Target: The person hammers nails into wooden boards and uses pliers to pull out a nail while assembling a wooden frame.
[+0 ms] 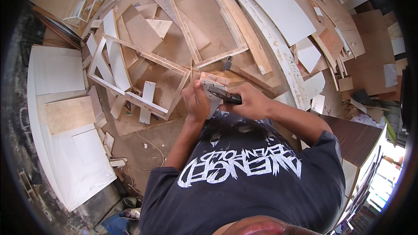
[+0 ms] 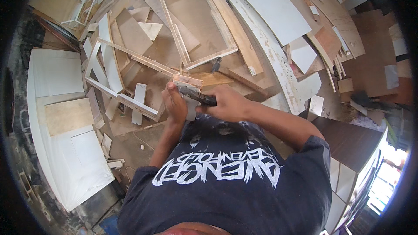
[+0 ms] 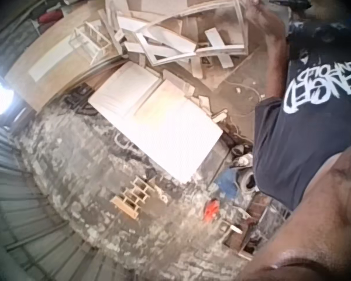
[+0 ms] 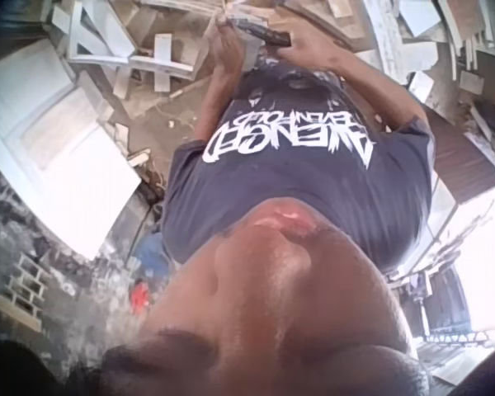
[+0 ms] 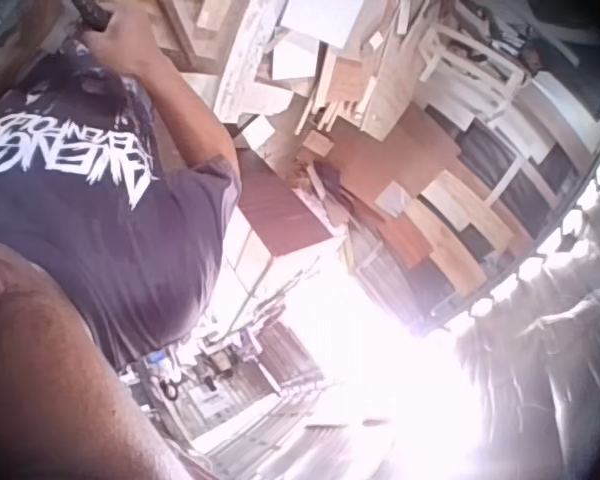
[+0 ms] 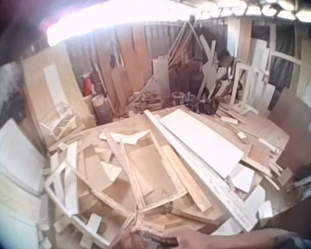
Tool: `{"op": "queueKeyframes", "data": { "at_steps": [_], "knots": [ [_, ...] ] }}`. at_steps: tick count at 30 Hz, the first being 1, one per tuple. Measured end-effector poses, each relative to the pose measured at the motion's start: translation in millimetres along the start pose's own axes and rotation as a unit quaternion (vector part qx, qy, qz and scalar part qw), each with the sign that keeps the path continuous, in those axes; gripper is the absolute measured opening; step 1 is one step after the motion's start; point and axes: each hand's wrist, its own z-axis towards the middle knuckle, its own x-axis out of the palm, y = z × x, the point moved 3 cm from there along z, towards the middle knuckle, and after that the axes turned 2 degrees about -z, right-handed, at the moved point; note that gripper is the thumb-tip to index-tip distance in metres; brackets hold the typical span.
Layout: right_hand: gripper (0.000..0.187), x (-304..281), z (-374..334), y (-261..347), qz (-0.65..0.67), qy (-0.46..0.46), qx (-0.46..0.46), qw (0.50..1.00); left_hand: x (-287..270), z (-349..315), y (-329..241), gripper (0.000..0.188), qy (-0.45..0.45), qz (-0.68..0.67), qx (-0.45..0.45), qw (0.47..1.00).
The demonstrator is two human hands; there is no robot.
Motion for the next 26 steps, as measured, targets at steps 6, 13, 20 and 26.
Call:
{"op": "queueKeyframes", "data": {
  "at_steps": [6, 13, 20, 26],
  "knots": [
    [0.033, -18, 11, 29, -0.085, 0.003, -0.128, 0.988, -6, 18, -17, 0.075, 0.056, 0.012, 0.018, 0.998],
    [0.022, -28, 41, 26, -0.084, 0.047, -0.125, 0.988, -10, 46, -26, 0.081, 0.058, 0.034, -0.025, 0.997],
    [0.02, -42, 56, 25, -0.078, 0.053, -0.121, 0.988, -35, 45, 3, 0.073, 0.11, -0.031, -0.054, 0.992],
    [0.029, -11, 53, -5, 0.254, 0.121, -0.017, 0.959, -41, 34, 36, 0.091, 0.323, -0.365, -0.249, 0.837]
  ]
}}
